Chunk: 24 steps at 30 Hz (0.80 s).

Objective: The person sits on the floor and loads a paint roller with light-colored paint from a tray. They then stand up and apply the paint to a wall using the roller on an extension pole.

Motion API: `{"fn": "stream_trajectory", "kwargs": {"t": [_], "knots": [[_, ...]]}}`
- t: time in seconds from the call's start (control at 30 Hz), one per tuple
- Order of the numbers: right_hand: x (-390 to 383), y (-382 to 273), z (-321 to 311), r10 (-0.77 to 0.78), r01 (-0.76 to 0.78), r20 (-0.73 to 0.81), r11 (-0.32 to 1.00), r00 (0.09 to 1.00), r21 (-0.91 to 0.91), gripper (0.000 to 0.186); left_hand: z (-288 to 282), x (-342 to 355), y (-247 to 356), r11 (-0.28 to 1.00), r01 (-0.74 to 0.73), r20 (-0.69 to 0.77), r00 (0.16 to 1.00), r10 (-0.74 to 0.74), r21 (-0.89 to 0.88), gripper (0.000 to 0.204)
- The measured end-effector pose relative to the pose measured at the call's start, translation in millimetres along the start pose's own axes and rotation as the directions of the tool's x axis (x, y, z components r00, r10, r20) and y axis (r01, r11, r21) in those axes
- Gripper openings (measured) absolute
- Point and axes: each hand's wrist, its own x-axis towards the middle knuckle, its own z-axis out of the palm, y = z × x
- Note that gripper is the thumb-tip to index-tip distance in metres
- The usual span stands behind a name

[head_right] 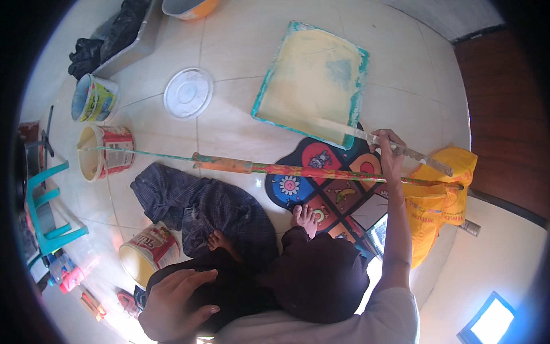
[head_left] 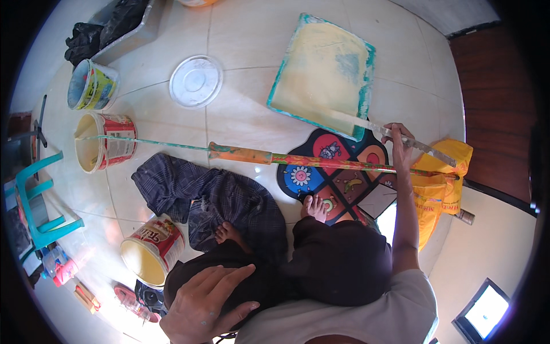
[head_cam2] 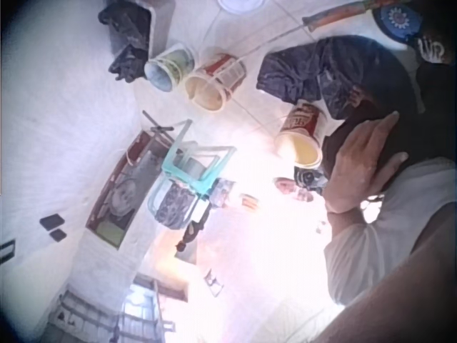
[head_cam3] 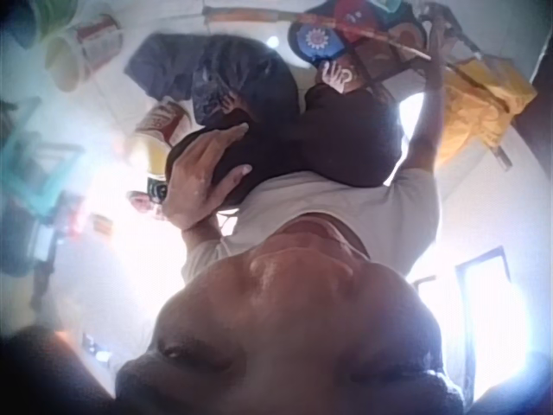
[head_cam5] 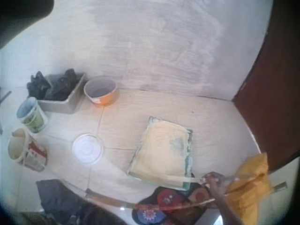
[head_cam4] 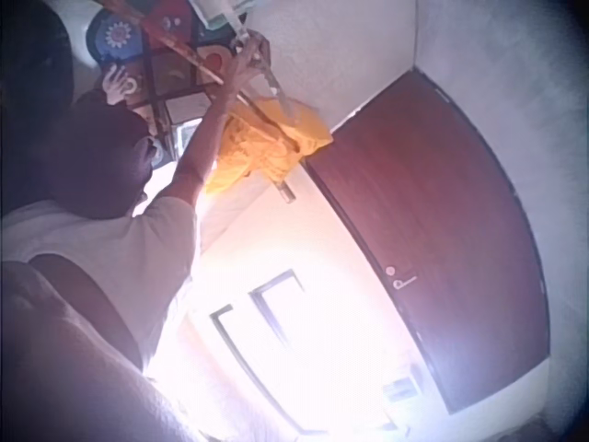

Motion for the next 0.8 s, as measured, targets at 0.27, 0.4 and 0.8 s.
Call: {"fn": "stream_trajectory", "kwargs": {"t": [0.27, 0.4, 0.8], "knots": [[13.3, -3.5, 47.4, 0.039, -0.043, 0.105, 0.998, 0.994, 0.039, 0.031, 1.6, 6.1, 0.7, 1.0, 0.016, 0.022, 1.0, -0.016, -0.005, 0.05], [32.8, -2.9, 66.2, -0.021, 0.015, 0.103, 0.998, 0.994, 0.066, 0.029, 0.7, 4.8, 0.1, 1.0, 0.029, 0.007, 1.0, -0.029, 0.002, 0.049], [14.5, 3.8, 7.3, 0.021, -0.023, 0.043, 0.998, 0.999, 0.062, 0.029, -2.1, 7.7, 0.6, 0.985, 0.171, 0.068, 0.983, -0.173, 0.028, 0.054]]}}
